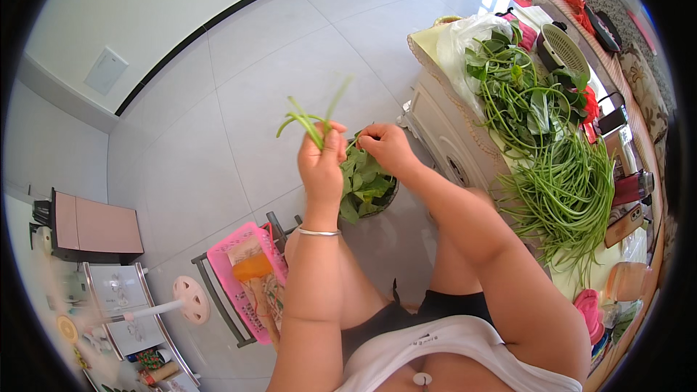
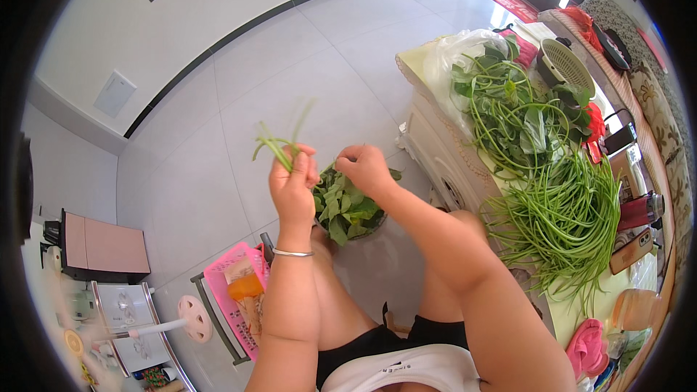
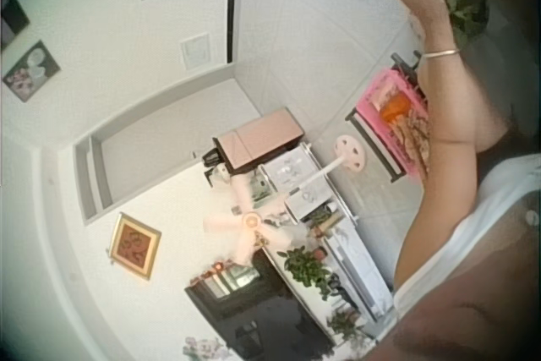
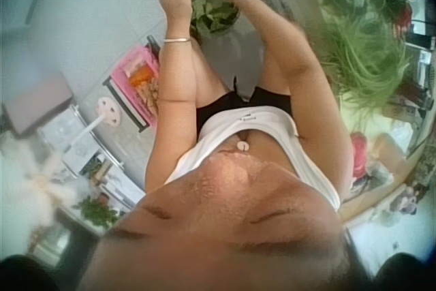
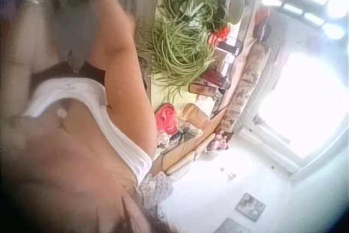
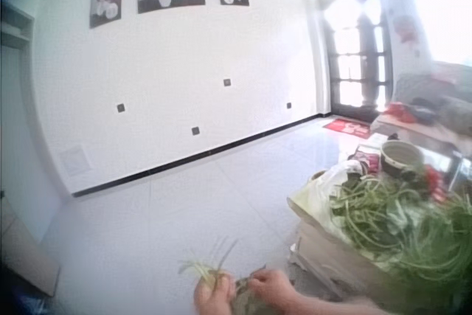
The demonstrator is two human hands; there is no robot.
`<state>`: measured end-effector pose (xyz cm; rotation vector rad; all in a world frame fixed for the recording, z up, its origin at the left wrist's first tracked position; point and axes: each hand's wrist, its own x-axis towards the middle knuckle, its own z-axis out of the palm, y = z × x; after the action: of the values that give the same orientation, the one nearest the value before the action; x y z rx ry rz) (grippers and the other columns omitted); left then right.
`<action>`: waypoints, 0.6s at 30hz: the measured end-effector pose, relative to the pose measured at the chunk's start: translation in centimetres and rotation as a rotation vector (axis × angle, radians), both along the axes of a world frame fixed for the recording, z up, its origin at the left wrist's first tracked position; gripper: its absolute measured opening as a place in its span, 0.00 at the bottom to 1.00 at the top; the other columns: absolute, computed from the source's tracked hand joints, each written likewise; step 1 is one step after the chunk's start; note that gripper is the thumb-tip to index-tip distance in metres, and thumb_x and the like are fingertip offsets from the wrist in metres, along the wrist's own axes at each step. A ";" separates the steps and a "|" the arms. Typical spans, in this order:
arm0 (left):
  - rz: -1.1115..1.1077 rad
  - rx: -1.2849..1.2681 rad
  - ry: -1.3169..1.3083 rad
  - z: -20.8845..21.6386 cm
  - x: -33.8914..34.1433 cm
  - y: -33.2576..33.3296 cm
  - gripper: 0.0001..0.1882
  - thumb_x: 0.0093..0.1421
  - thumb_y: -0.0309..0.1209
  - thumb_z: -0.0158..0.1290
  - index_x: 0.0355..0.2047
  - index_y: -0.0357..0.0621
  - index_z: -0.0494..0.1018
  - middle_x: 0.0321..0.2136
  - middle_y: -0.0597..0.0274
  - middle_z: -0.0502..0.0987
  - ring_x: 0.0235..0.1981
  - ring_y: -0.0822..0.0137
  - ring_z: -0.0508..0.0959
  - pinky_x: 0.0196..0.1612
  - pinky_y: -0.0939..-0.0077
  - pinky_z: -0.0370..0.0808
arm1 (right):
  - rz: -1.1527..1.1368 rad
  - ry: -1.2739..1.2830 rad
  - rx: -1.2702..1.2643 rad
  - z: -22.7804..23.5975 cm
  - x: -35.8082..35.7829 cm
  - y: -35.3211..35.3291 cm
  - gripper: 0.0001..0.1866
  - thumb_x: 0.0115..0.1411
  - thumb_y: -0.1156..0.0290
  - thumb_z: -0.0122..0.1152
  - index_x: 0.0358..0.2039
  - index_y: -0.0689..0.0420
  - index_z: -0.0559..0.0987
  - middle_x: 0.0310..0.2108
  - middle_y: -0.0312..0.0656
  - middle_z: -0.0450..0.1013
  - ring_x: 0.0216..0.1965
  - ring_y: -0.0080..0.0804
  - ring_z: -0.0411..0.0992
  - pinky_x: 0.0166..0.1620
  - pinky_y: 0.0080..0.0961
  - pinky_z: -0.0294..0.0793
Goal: The person picks up bunches of green leafy vegetables from a table and removes the leaves by hand, placing the leaves into a small bucket on the floor.
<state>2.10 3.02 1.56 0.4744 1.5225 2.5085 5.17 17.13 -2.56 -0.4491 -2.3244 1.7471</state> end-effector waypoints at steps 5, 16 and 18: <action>-0.022 -0.247 0.241 1.0 1.6 0.7 0.09 0.65 0.31 0.48 0.34 0.37 0.72 0.19 0.70 0.65 0.21 0.79 0.63 0.24 0.85 0.58 | -0.282 -0.167 -0.173 -4.4 -1.2 0.5 0.09 0.49 0.71 0.57 0.27 0.63 0.81 0.16 0.37 0.70 0.20 0.26 0.65 0.25 0.28 0.65; -0.703 0.543 -0.200 0.2 -1.8 -4.3 0.11 0.65 0.34 0.45 0.32 0.38 0.69 0.11 0.72 0.57 0.08 0.78 0.46 0.13 0.79 0.43 | 0.197 -0.079 0.230 -5.2 -1.6 -0.7 0.12 0.53 0.66 0.58 0.35 0.59 0.81 0.36 0.47 0.77 0.39 0.43 0.75 0.42 0.30 0.74; -0.837 0.686 -0.234 -0.2 -2.0 -4.2 0.11 0.64 0.34 0.47 0.32 0.36 0.69 0.10 0.71 0.56 0.07 0.78 0.47 0.11 0.79 0.44 | 0.215 -0.083 -0.271 -2.1 -1.4 -0.8 0.13 0.54 0.66 0.58 0.37 0.60 0.81 0.36 0.45 0.77 0.39 0.39 0.75 0.43 0.30 0.74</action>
<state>0.11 -1.17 1.33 0.6855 0.2201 2.1790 3.74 16.29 -4.65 -0.3279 -2.2700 2.1991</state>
